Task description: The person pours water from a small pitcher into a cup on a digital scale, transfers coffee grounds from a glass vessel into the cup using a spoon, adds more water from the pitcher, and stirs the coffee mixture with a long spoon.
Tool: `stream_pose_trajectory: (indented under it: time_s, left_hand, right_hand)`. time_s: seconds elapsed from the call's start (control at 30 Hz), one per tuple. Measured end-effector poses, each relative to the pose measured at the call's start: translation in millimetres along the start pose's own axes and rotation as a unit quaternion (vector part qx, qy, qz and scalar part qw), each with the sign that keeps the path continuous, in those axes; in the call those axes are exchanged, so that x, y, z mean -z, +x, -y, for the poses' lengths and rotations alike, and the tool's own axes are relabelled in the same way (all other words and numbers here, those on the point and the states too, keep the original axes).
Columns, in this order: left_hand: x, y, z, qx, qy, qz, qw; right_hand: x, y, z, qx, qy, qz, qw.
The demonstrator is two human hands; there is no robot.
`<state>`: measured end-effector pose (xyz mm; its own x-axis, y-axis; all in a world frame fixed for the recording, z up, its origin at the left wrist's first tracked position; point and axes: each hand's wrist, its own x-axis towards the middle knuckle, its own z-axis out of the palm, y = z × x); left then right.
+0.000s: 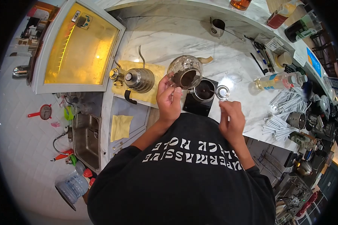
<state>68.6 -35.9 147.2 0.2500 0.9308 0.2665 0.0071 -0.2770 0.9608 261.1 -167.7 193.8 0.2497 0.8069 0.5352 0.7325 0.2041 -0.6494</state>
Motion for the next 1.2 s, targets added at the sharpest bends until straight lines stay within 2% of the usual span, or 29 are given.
stream_pose_trajectory:
  time_s: [0.1,0.2,0.27,0.33,0.47,0.7,0.8,0.9,1.0,1.13,1.2]
  left_hand:
    - [2.3,-0.1,-0.6,-0.036,0.011,0.026,0.999]
    - [0.8,1.3,-8.6,-0.060,-0.035,0.052,0.996]
    - [3.3,1.5,-10.2,-0.097,-0.038,0.081,0.991]
    - [2.7,0.3,-20.9,-0.089,-0.035,0.082,0.992]
    - [5.6,2.4,-23.3,-0.137,-0.020,0.088,0.986]
    - [7.6,-0.6,-23.1,-0.144,-0.019,0.090,0.985]
    - [7.3,-1.7,-23.7,-0.129,-0.016,0.092,0.987]
    - [5.0,-2.1,-17.9,-0.140,-0.005,0.090,0.986]
    - [3.2,-2.9,-15.9,-0.130,0.013,0.094,0.987]
    - [-1.8,-2.2,-11.4,-0.108,-0.010,0.088,0.990]
    - [-4.4,-1.6,-11.2,-0.091,-0.032,0.081,0.992]
  right_hand:
    - [11.4,8.5,12.7,-0.059,0.086,-0.063,0.993]
    - [18.5,23.6,27.8,-0.003,0.154,-0.097,0.983]
    - [15.0,36.9,32.6,0.045,0.121,-0.064,0.990]
    - [7.0,42.8,33.9,0.071,0.087,-0.034,0.993]
    - [-4.9,40.0,30.3,0.092,0.074,-0.018,0.993]
    - [-5.8,33.0,31.4,0.067,0.066,0.011,0.995]
    - [-7.6,23.2,30.2,0.009,0.112,0.023,0.993]
    - [-19.5,12.7,30.6,-0.131,0.254,0.000,0.958]
    - [-19.8,21.8,42.7,-0.331,0.431,-0.050,0.838]
    - [-22.0,28.2,32.0,-0.342,0.459,-0.081,0.816]
    - [-20.9,30.8,32.0,-0.325,0.451,-0.097,0.826]
